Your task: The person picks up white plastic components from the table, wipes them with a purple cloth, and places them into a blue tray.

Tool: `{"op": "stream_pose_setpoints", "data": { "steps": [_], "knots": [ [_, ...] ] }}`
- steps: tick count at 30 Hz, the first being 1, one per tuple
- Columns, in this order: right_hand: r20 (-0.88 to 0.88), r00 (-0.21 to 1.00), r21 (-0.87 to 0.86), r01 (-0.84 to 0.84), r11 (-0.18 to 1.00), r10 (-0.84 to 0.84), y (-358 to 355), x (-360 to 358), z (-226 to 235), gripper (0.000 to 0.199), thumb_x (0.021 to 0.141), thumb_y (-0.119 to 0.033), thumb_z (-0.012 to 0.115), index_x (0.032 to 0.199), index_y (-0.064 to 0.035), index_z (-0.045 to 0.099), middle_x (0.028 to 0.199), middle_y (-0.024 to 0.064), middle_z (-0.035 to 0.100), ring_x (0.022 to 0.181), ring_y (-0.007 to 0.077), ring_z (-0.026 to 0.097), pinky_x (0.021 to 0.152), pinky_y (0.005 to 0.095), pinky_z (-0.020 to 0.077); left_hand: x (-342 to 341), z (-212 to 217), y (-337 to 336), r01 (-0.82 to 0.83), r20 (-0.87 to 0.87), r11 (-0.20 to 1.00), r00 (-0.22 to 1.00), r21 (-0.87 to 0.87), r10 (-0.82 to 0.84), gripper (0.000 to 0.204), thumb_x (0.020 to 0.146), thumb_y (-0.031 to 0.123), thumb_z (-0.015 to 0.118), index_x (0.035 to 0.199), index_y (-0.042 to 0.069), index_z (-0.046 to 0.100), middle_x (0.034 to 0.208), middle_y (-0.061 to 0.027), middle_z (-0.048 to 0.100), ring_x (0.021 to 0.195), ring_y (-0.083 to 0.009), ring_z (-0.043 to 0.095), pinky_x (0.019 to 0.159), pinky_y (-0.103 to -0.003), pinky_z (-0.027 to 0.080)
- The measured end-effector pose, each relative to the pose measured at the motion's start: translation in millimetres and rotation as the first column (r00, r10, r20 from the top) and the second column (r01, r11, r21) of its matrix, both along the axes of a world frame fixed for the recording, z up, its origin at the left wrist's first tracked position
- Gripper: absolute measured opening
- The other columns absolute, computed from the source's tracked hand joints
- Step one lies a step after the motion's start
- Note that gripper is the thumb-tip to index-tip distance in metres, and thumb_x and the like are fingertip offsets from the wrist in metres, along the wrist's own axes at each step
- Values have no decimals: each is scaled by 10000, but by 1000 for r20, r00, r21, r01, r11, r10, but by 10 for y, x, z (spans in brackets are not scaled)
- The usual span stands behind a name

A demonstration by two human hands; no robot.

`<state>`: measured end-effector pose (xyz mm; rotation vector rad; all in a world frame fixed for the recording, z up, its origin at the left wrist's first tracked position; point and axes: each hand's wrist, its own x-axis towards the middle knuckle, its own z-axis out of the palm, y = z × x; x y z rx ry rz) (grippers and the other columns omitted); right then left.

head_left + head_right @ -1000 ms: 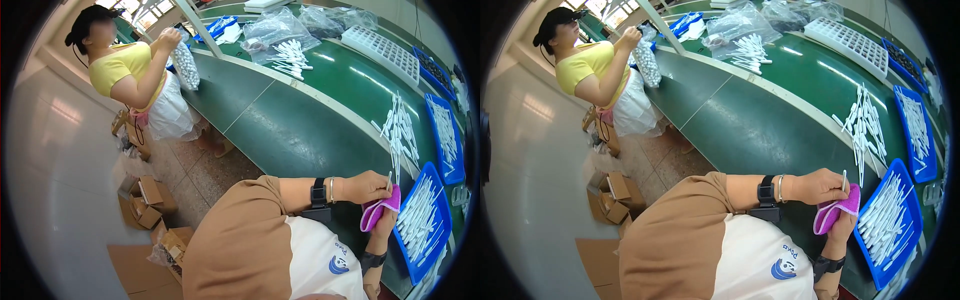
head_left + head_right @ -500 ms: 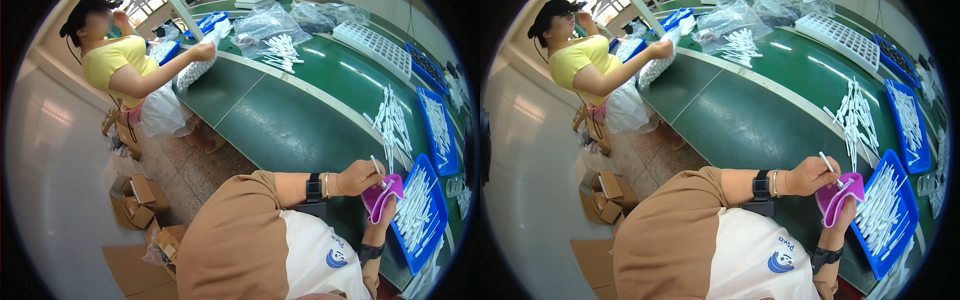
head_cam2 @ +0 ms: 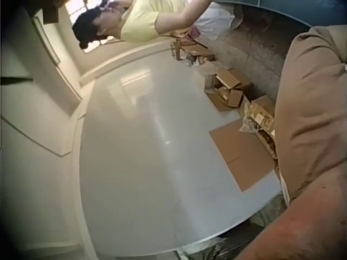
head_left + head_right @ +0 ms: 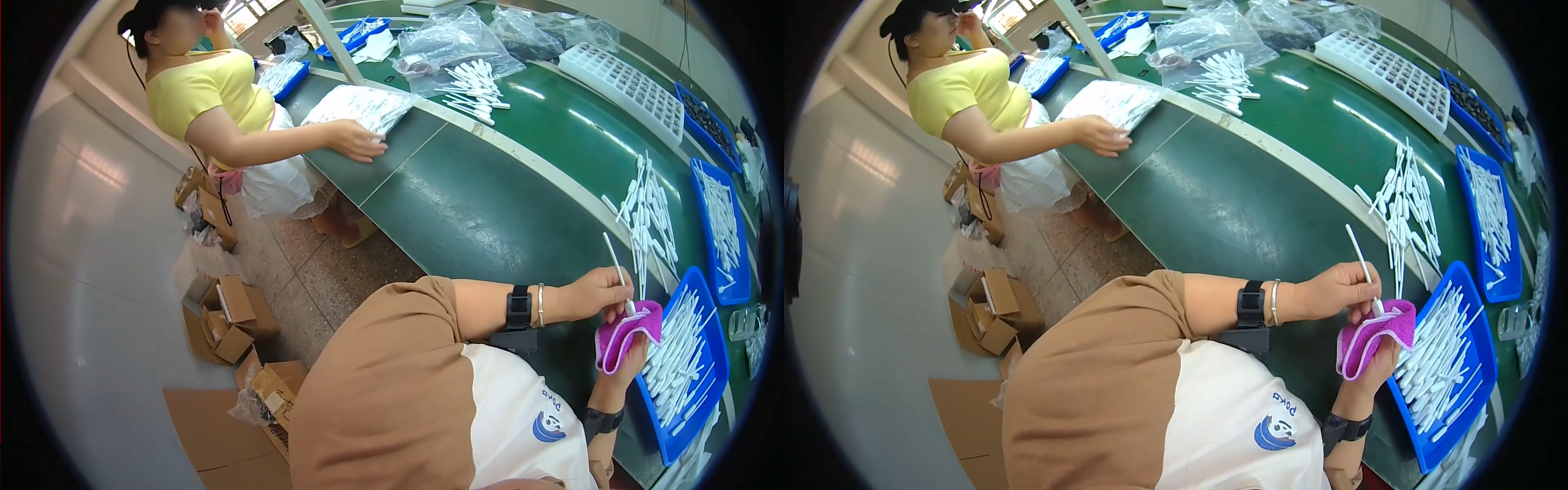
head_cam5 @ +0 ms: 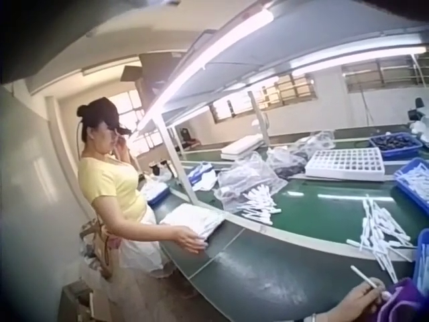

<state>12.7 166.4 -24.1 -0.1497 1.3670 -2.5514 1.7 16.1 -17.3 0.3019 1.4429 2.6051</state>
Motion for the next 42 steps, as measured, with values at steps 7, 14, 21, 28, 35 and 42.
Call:
{"op": "stream_pose_setpoints", "data": {
  "steps": [7, 14, 21, 28, 35, 42],
  "knots": [
    [10, 1000, -164, -2, 986, 4, -56, 19, 35, 328, 878, -286, 392, 1042, -9, 457, 858, 108, 542, 756, 181, 539, 664, 266, 448, -7, -64, 69, 86, 105, 947, 987, 310, -124, 120, 879, 158, 435, 840, 50, 471, 665, -43, 530, 544, -117, 527, 504, -222, 440],
    [-111, 954, -333, -300, 894, 279, 130, -170, -230, 350, 875, -288, 388, 1050, 10, 445, 911, 135, 528, 808, 222, 529, 715, 283, 434, 9, -65, 118, 169, 54, 953, 981, 251, -188, 121, 874, 161, 446, 848, 48, 481, 699, -49, 538, 591, -114, 534, 524, -239, 446],
    [180, 968, 36, 173, 984, -177, 2, -14, 41, 276, 876, -238, 417, 1045, -24, 460, 887, 95, 541, 773, 187, 553, 658, 259, 457, -79, 60, -223, 79, -97, 974, 994, 214, -60, 100, 856, 130, 470, 840, 35, 494, 720, -73, 553, 583, -148, 546, 532, -240, 453],
    [118, 993, -100, 28, 995, -17, 18, -27, -41, 272, 867, -235, 456, 1052, -36, 471, 884, 53, 558, 756, 148, 566, 658, 257, 473, 27, 261, -493, -52, 17, 974, 999, 219, 50, 90, 851, 124, 476, 829, 41, 502, 725, -115, 571, 560, -165, 558, 503, -249, 455],
    [264, 962, -13, -74, 997, 74, -6, 111, -70, 236, 872, -200, 434, 1039, -40, 484, 870, 70, 568, 760, 157, 575, 649, 274, 481, -264, 618, -129, 14, -17, 986, 1000, -167, -17, 169, 830, 193, 522, 799, 28, 502, 673, -103, 581, 502, -150, 553, 453, -234, 443],
    [279, 878, -170, -353, 920, 389, -250, 34, -74, 185, 847, -117, 469, 1010, -46, 518, 917, 78, 575, 807, 169, 577, 692, 283, 478, -935, 744, 635, 328, 135, 609, 930, -722, -341, 318, 781, 273, 565, 690, -31, 594, 592, -105, 591, 469, -137, 560, 423, -215, 446]
  ]
}}
